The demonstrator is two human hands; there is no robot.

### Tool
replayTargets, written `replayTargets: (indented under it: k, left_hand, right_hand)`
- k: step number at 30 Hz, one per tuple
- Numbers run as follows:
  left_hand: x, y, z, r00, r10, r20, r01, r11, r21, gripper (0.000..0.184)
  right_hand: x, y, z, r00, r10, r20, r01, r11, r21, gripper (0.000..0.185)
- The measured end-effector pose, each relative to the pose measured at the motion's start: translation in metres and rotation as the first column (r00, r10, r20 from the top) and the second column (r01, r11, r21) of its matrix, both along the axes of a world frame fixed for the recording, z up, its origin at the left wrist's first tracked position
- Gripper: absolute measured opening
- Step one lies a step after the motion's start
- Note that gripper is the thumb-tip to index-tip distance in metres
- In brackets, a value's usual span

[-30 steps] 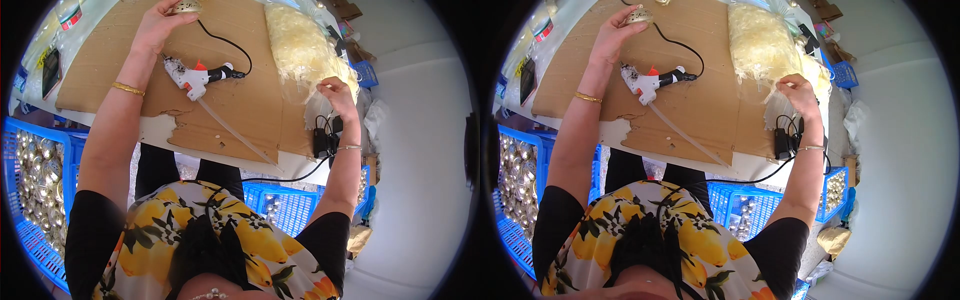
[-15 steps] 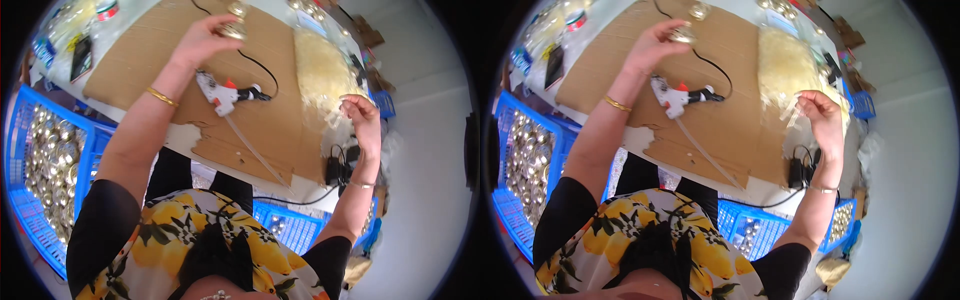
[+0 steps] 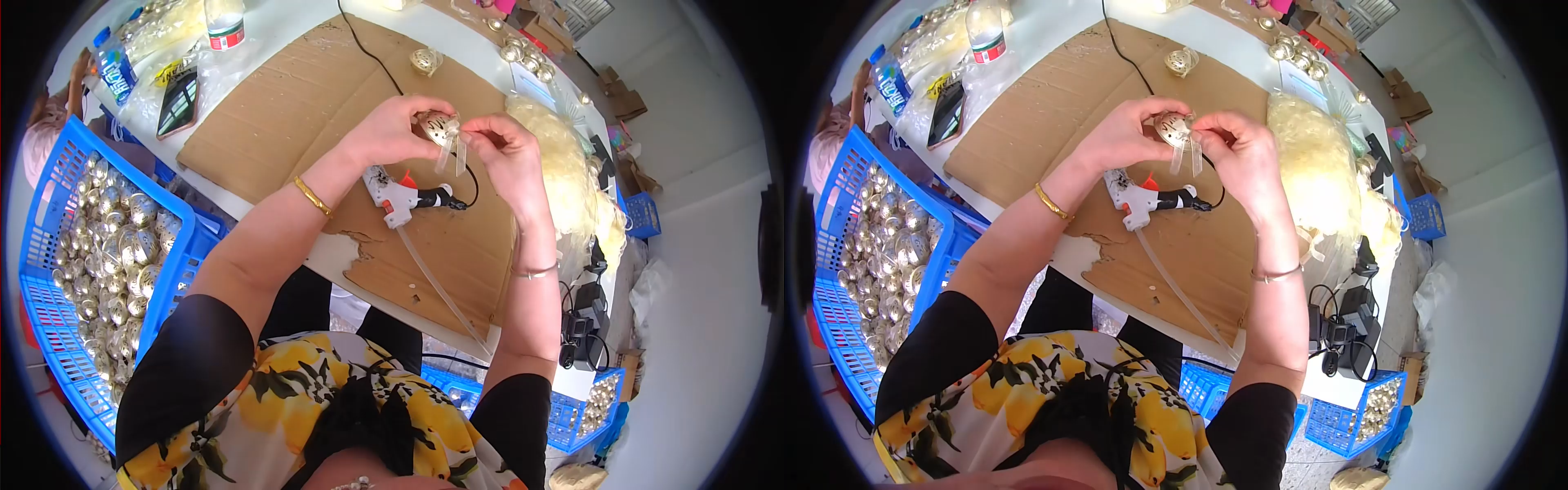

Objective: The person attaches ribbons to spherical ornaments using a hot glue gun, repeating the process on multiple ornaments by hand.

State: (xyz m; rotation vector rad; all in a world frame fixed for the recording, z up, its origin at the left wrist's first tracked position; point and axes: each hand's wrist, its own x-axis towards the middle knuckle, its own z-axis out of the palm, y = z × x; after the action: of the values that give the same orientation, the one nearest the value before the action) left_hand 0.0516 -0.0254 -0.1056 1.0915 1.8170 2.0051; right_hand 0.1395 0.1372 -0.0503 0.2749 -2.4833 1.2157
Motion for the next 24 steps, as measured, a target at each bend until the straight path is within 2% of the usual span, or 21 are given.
replayTargets:
  k: [2,4,8,13,16,19,24]
  left_hand:
    - [-0.002,0.002,-0.003,1.000,0.002,0.004,-0.002,1.000,0.000,0.057]
    - [-0.002,0.003,-0.005,0.998,-0.050,0.040,0.049,0.998,0.037,0.058]
    - [-0.001,0.002,-0.002,0.999,-0.031,0.014,0.032,0.998,-0.051,0.058]
    - [-0.002,0.005,-0.007,0.999,0.001,-0.045,-0.001,1.000,0.006,0.057]
    - [-0.001,0.003,-0.004,0.998,-0.016,-0.064,0.013,0.999,-0.050,0.054]
    - [-0.001,0.004,-0.006,0.997,-0.013,-0.073,0.013,1.000,-0.002,0.052]
    - [0.002,0.003,-0.003,0.996,-0.007,-0.087,0.004,1.000,-0.031,0.051]
  right_hand:
    - [-0.006,0.001,-0.004,1.000,-0.012,0.004,0.013,0.996,-0.088,0.008]
    - [-0.007,0.000,-0.006,0.999,-0.043,0.016,0.044,0.996,-0.073,0.008]
    - [-0.009,0.000,-0.010,0.995,-0.096,0.007,0.096,0.991,-0.098,0.010]
    - [-0.010,0.002,-0.014,0.992,-0.123,-0.003,0.122,0.987,-0.102,0.011]
    - [-0.009,0.004,-0.014,0.991,-0.137,-0.010,0.135,0.986,-0.096,0.011]
    - [-0.008,0.003,-0.013,0.989,-0.144,-0.030,0.141,0.987,-0.081,0.011]
    - [-0.008,0.000,-0.016,0.985,-0.163,-0.053,0.159,0.985,-0.068,0.011]
